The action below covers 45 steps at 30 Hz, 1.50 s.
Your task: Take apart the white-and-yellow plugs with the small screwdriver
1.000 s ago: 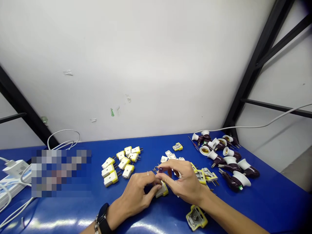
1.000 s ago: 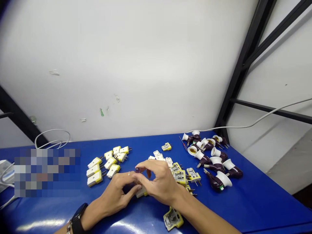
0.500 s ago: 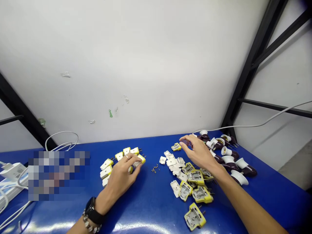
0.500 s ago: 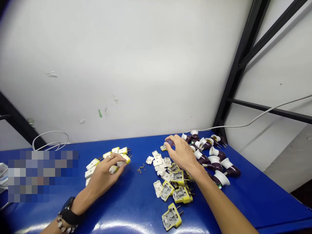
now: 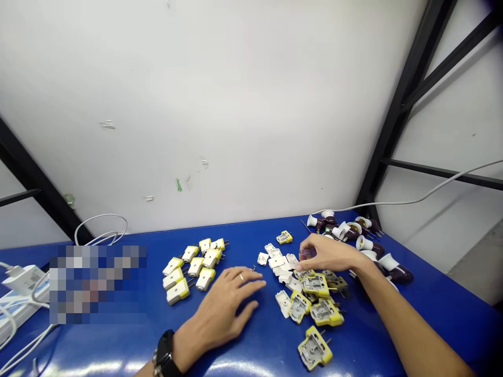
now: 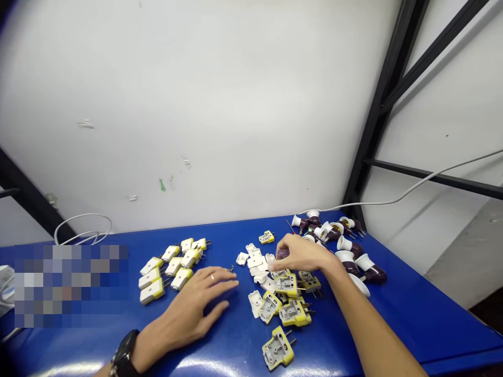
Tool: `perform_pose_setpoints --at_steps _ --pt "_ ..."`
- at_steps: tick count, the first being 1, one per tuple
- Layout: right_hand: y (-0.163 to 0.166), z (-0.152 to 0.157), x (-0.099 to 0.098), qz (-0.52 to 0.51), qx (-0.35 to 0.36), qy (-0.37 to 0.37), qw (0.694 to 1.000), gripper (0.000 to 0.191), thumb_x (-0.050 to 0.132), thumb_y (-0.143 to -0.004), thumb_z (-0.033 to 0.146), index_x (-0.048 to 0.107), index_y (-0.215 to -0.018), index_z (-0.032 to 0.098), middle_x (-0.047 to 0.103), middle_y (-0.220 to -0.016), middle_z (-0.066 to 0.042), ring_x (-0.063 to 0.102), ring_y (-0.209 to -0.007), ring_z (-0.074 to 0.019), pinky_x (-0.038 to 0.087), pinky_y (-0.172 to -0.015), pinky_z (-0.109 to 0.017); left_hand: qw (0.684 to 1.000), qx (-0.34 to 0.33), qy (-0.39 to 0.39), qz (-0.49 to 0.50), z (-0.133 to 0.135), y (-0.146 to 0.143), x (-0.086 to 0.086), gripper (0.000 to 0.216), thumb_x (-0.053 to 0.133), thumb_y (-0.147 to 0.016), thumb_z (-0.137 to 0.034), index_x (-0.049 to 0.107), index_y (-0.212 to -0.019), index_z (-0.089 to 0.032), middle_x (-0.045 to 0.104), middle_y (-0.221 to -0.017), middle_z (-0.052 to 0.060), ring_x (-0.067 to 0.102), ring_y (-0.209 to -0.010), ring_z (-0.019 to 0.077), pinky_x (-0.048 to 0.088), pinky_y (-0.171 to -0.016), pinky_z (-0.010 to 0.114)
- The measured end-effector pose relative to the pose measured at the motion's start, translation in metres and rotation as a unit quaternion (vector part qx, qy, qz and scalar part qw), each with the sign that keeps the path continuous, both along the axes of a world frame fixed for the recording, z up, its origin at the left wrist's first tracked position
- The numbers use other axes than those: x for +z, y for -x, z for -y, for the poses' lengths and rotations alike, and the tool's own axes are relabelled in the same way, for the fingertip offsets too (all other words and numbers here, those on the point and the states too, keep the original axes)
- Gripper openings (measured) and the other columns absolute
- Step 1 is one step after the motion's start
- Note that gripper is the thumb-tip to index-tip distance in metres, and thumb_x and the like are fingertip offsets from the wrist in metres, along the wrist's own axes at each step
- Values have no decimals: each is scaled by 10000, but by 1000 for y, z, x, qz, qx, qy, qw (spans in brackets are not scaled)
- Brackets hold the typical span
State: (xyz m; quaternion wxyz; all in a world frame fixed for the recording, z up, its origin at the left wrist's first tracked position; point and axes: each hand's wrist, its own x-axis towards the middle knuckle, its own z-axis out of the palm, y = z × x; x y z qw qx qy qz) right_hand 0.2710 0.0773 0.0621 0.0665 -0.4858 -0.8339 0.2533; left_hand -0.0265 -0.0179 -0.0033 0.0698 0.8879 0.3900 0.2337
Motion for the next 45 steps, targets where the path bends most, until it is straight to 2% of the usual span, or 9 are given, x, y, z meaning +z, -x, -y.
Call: perform_pose_setpoints --at_steps 3,6,10,14,23,29,34,39,45 --pt "-11 6 11 4 34 51 998 403 866 -594 519 724 -769 184 662 -734 2 563 -656 -170 372 -555 -251 991 -94 96 -28 15 -16 8 641 617 -903 -186 426 -1490 -357 517 -1520 4 440 -1393 291 296 -1189 537" --pt "-14 13 16 29 28 56 998 411 921 -503 447 723 -760 194 659 -732 10 549 -636 -159 365 -538 -244 985 -113 125 -29 19 -21 12 679 628 -898 -193 389 -1507 -375 515 -1521 -6 411 -1417 300 228 -1210 562" --pt "-10 15 15 11 36 57 998 332 899 -565 414 714 -717 183 651 -689 16 546 -627 -154 373 -543 -246 992 -82 86 -31 14 -18 5 429 611 -914 -184 582 -1327 -296 694 -1235 40 574 -1202 273 419 -1060 447" --pt "-9 16 15 -8 23 36 999 264 872 -612 349 723 -735 169 677 -724 4 572 -664 -163 394 -570 -249 997 -41 63 -31 9 -12 -5 216 562 -957 -170 668 -1130 -241 698 -1036 60 627 -928 226 483 -818 339" --pt "-13 21 19 75 -12 22 997 501 896 -482 374 738 -916 181 655 -888 -24 576 -780 -223 420 -622 -265 991 -21 126 36 6 -5 -5 220 496 -1017 -209 695 -1105 -239 658 -1003 50 628 -892 181 474 -791 275" --pt "18 23 8 -81 69 -44 993 275 788 -661 325 732 -881 171 636 -800 -2 542 -708 -170 396 -620 -257 984 12 172 53 0 -2 -7 160 582 -977 -224 729 -1034 -248 667 -942 20 626 -811 157 461 -738 253" --pt "64 39 -17 -121 136 -121 976 289 799 -631 225 743 -912 186 654 -892 -15 586 -784 -183 439 -722 -273 990 59 121 41 -1 2 -5 288 757 -843 -267 700 -1125 -255 679 -1059 33 634 -918 209 458 -792 292" --pt "75 47 -34 -90 155 -120 976 367 813 -641 281 747 -992 192 698 -938 -33 639 -855 -222 465 -780 -304 990 95 107 -6 -5 9 1 210 599 -960 -333 752 -1086 -265 732 -958 47 664 -900 239 457 -775 320" --pt "75 51 -32 -58 129 -67 988 459 844 -681 338 744 -1111 213 754 -1070 -64 672 -1014 -290 474 -906 -354 983 134 120 -24 -12 18 7 315 477 -1005 -334 747 -1149 -259 774 -863 46 707 -784 238 457 -705 320"
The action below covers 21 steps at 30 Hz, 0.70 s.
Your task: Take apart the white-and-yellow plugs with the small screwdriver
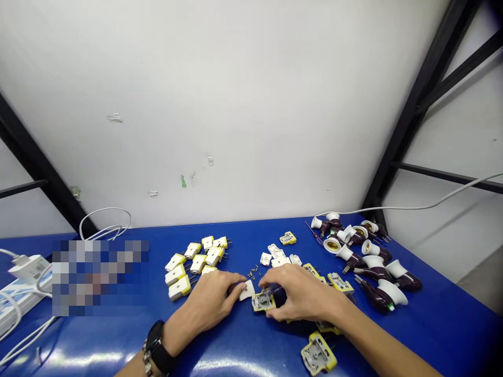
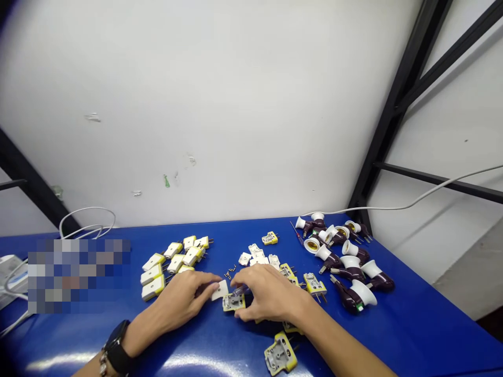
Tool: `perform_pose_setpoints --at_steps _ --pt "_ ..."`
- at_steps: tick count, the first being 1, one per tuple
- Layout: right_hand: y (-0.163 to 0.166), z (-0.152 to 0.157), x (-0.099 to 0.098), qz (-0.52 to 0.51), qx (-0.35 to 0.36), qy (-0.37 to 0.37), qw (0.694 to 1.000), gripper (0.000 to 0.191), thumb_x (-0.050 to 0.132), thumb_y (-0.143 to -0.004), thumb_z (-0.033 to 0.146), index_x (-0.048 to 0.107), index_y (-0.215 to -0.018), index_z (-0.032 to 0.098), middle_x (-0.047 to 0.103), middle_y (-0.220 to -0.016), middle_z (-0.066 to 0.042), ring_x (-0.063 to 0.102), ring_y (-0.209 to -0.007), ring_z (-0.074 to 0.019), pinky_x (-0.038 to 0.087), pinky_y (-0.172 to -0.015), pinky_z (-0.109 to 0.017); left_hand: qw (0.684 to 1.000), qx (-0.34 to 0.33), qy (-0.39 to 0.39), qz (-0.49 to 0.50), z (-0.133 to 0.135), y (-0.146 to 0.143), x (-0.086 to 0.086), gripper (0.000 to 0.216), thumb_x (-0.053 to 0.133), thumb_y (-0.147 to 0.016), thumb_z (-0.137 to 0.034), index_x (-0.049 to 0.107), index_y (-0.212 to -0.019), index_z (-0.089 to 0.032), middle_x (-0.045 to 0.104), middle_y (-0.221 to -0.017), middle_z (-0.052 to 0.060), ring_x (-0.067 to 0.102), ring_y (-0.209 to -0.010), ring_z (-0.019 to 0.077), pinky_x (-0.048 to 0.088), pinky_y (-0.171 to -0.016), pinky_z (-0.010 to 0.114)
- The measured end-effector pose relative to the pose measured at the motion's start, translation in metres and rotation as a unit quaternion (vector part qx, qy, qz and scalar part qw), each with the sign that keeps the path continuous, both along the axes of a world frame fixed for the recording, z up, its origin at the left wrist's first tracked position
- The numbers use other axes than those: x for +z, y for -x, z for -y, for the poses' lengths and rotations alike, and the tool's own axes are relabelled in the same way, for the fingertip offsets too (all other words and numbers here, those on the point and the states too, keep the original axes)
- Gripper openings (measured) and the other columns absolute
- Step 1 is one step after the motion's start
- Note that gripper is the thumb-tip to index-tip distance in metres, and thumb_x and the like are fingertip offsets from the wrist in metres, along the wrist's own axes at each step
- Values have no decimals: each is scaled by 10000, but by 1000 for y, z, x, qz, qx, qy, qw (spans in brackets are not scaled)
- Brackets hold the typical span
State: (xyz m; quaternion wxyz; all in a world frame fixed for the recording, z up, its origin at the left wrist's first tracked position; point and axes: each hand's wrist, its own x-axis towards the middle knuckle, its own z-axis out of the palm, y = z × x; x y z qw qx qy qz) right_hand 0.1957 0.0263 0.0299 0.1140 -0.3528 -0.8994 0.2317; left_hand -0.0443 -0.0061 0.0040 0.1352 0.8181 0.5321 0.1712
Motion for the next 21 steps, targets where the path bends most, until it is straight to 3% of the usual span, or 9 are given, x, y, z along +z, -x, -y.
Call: perform_pose_setpoints --at_steps 3,6,11,16,21 --pt "0 0 3 19 -10 15 1000 545 895 -651 406 740 -1140 221 751 -1116 -72 667 -1056 -306 474 -925 -362 999 26 -27 -9 1 2 0 307 570 -945 -398 741 -1147 -242 748 -877 52 697 -794 251 466 -711 333" --pt "-2 -1 5 35 -27 20 999 572 907 -631 423 742 -1143 229 747 -1123 -74 657 -1072 -315 476 -926 -365 999 5 -43 1 3 2 -2 337 691 -846 -398 730 -1149 -254 729 -1004 56 686 -882 257 487 -767 340" --pt "-5 -2 6 54 -42 28 997 512 859 -684 374 739 -1162 232 735 -1134 -89 646 -1078 -315 477 -937 -384 998 -16 -45 40 4 3 -4 235 648 -870 -274 741 -1084 -251 736 -1001 50 680 -910 242 494 -814 350" --pt "-4 -1 3 52 -52 36 997 588 847 -700 359 697 -1256 240 709 -1181 -105 629 -1117 -325 466 -968 -407 991 -41 -47 122 6 -2 -4 198 690 -858 -247 742 -1050 -254 758 -974 25 682 -905 213 497 -840 330" --pt "-4 -3 -1 38 -45 44 997 679 866 -698 380 647 -1328 253 711 -1179 -96 614 -1145 -319 451 -1000 -424 988 -69 -16 136 9 -11 -9 150 748 -826 -223 766 -972 -254 778 -985 18 686 -905 213 507 -820 315"
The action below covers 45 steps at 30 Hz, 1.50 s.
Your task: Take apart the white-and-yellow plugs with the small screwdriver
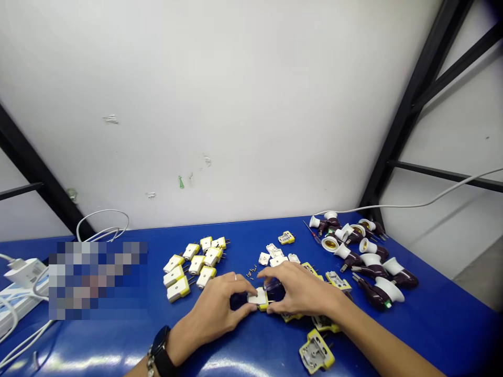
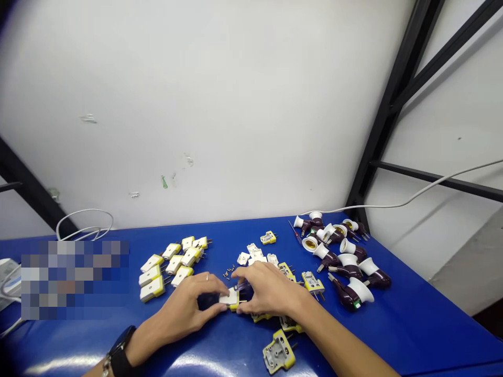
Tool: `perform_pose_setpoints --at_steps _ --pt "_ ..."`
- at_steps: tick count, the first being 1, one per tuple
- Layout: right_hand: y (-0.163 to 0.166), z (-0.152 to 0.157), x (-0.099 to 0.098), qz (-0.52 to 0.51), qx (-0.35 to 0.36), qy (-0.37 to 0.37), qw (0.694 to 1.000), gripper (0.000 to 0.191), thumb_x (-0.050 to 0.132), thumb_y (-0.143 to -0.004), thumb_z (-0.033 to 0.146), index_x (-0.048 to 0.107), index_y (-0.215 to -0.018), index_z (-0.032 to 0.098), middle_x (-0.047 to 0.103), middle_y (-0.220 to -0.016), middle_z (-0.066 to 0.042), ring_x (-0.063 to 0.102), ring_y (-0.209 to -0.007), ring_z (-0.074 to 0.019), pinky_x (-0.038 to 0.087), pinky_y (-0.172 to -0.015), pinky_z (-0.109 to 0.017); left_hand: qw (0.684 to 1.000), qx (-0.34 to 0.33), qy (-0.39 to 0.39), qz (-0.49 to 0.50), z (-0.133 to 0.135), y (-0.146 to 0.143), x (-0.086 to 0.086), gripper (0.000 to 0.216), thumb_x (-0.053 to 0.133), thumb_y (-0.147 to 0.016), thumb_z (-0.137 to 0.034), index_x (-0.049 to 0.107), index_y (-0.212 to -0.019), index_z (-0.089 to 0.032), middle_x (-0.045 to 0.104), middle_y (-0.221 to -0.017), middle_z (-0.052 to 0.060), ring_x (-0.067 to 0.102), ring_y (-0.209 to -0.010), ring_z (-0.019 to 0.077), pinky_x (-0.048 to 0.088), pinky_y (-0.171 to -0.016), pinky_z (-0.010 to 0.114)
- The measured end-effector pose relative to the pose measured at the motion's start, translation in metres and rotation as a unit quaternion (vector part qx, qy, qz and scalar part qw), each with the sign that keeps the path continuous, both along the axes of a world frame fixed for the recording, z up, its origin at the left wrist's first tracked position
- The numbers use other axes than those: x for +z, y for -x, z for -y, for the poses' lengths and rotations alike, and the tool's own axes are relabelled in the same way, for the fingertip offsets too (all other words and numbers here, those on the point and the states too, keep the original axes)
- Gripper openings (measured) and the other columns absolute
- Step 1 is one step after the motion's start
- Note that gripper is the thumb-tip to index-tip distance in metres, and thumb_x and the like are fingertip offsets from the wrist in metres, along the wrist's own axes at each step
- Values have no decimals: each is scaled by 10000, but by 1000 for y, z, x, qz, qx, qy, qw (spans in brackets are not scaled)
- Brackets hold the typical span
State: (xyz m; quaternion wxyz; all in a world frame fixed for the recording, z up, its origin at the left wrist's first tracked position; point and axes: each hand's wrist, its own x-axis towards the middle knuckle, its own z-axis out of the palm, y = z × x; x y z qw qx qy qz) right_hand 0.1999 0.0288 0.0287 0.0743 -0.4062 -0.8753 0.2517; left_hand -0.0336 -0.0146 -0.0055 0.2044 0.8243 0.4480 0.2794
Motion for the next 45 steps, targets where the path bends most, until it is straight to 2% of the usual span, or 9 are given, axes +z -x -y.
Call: perform_pose_setpoints --at_steps 6,14,20,26,28,32,38,42,45 --pt "0 0 -1 -8 10 9 1000 664 875 -691 395 665 -1305 254 717 -1164 -90 614 -1137 -322 449 -1000 -431 999 -34 14 6 0 2 1 114 735 -852 -241 779 -958 -245 780 -993 34 700 -922 213 515 -849 308" --pt "3 2 1 -2 12 0 1000 591 875 -694 346 702 -1249 237 715 -1181 -100 623 -1126 -322 468 -973 -406 998 -11 -13 -63 6 -3 1 105 714 -866 -262 771 -954 -256 727 -960 44 666 -878 221 477 -770 305" --pt "5 3 2 6 14 -12 1000 537 860 -705 323 715 -1217 253 718 -1139 -87 628 -1093 -311 474 -947 -395 997 46 31 -47 9 -11 -1 161 714 -848 -250 748 -1005 -273 657 -873 18 624 -778 192 439 -721 294" --pt "3 2 3 -11 18 -11 1000 567 882 -658 369 724 -1188 244 725 -1128 -88 632 -1073 -313 473 -927 -393 999 22 35 -26 10 -8 4 200 708 -846 -294 718 -1044 -263 679 -982 35 633 -885 220 473 -799 317" --pt "1 2 7 -44 27 -13 999 533 890 -650 379 738 -1138 229 738 -1101 -76 646 -1028 -294 478 -904 -371 999 26 24 -12 7 -2 6 240 641 -909 -338 694 -1132 -265 682 -1023 47 635 -925 226 487 -842 333" --pt "-2 0 17 -153 16 -41 987 171 677 -896 315 762 -988 198 754 -927 -42 652 -792 -193 485 -747 -294 997 66 -20 -47 -2 5 2 325 453 -1007 -269 649 -1266 -264 672 -1079 69 639 -963 231 500 -873 365" --pt "-2 -2 26 -327 -45 -113 937 202 576 -976 331 720 -978 190 728 -991 -62 643 -905 -203 481 -837 -321 989 75 -38 -119 -12 3 -13 321 493 -972 -189 705 -1208 -235 686 -1115 83 650 -993 250 511 -872 377" --pt "-2 -2 24 -356 -89 -110 924 259 556 -987 395 716 -960 193 641 -871 -35 538 -697 -152 439 -636 -281 990 91 -9 -108 -15 4 -14 231 498 -977 -197 728 -998 -211 699 -985 59 669 -889 214 506 -783 320" --pt "-1 -4 21 -402 -115 -66 906 312 562 -975 467 702 -930 192 568 -790 -10 486 -627 -131 411 -558 -260 985 107 8 -136 -15 4 -14 189 483 -974 -195 667 -930 -194 690 -938 59 665 -828 212 483 -716 304"
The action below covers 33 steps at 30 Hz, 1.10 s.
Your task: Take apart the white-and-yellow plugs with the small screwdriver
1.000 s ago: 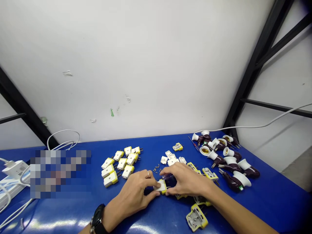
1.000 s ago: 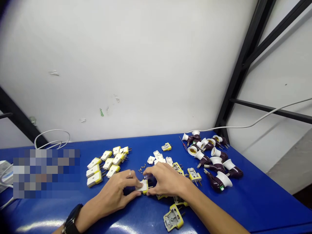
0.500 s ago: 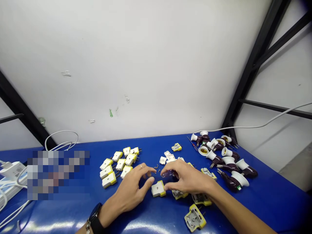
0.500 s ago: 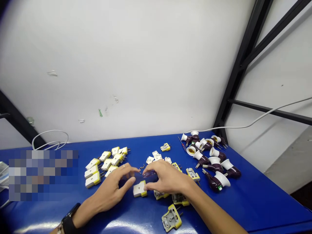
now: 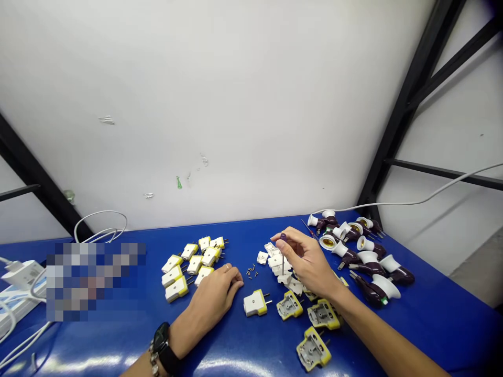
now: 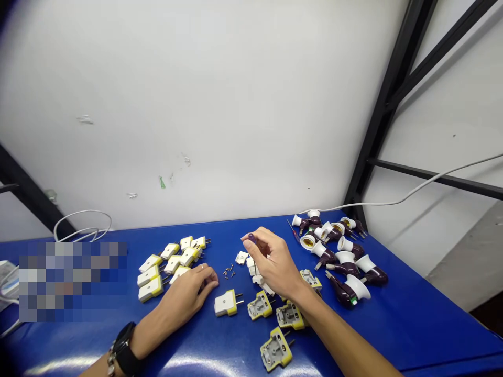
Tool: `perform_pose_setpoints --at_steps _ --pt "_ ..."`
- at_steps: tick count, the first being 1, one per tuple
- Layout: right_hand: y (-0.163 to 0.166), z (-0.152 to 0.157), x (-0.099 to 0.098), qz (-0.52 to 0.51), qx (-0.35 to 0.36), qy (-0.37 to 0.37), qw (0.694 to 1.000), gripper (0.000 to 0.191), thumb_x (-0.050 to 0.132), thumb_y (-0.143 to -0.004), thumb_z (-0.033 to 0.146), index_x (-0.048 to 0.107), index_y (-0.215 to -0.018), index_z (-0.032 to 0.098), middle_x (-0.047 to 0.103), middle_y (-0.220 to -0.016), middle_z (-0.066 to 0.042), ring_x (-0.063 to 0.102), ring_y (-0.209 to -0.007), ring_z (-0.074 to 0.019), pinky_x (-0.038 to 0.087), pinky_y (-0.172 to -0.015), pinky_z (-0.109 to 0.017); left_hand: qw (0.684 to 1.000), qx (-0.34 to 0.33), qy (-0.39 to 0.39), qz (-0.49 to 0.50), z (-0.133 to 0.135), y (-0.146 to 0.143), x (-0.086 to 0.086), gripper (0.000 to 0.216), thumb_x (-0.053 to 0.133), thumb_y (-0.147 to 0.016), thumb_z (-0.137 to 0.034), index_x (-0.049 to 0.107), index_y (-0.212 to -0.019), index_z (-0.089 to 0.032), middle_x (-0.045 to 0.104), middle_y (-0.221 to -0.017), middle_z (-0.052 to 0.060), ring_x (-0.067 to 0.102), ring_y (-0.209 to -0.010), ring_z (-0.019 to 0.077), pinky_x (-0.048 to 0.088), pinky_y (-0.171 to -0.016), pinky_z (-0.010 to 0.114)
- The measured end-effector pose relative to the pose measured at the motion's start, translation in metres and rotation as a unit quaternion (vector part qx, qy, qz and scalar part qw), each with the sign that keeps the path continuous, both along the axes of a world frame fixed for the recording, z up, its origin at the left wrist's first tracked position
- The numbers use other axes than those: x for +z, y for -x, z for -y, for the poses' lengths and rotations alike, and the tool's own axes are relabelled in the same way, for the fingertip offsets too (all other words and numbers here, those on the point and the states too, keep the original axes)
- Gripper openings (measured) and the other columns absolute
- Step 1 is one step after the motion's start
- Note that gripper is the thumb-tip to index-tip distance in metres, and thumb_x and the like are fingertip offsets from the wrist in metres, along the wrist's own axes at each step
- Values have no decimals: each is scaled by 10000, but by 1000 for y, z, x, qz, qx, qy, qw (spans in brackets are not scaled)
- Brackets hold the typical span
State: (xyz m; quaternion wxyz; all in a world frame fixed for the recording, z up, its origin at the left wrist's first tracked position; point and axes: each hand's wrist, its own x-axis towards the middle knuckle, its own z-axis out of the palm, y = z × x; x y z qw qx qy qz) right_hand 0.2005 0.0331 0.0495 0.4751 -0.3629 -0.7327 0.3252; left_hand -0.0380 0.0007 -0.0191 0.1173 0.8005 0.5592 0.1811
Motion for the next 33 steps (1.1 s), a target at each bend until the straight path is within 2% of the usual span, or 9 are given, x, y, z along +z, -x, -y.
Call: perform_pose_setpoints --at_steps 4,7,11,17,21,27,33 --pt "4 -2 -3 -83 41 81 992 370 603 -926 546 674 -943 183 575 -760 -9 570 -608 -141 453 -487 -245 1000 17 -6 -9 2 0 1 194 416 -984 -192 596 -910 -197 678 -925 68 642 -826 226 469 -722 328" --pt "7 -2 -2 -129 73 127 981 388 631 -897 568 664 -927 183 620 -825 -34 657 -683 -178 522 -495 -254 995 10 -6 103 6 -1 5 207 388 -1007 -245 578 -939 -199 664 -878 51 612 -773 204 473 -704 319" --pt "11 0 -3 -165 105 178 964 369 688 -863 552 650 -886 186 645 -864 -36 715 -762 -208 574 -554 -275 965 15 -25 262 8 -6 10 282 410 -1021 -368 635 -1064 -204 652 -907 44 591 -780 184 480 -697 294" --pt "16 -2 -12 -235 125 219 939 348 731 -850 514 665 -891 175 670 -880 -39 740 -800 -217 581 -568 -265 898 36 36 437 5 -12 9 361 645 -863 -527 671 -840 -168 618 -727 19 574 -639 155 491 -551 247" --pt "17 -2 -13 -245 129 224 935 333 740 -849 503 682 -889 178 683 -889 -42 739 -814 -215 587 -592 -272 876 61 48 475 4 -13 12 410 724 -778 -567 659 -780 -163 619 -671 14 589 -604 155 507 -520 246" --pt "16 -1 -15 -253 133 207 936 284 741 -868 454 691 -925 179 685 -898 -38 748 -833 -218 604 -618 -276 878 76 27 471 6 -14 15 446 722 -767 -606 639 -729 -170 603 -602 -4 574 -537 138 503 -498 239" --pt "17 1 -13 -226 131 177 949 261 739 -874 432 694 -933 182 691 -913 -41 748 -842 -214 632 -650 -291 857 94 -7 507 5 -15 11 396 762 -751 -535 654 -685 -160 602 -563 -11 552 -503 125 477 -483 225"
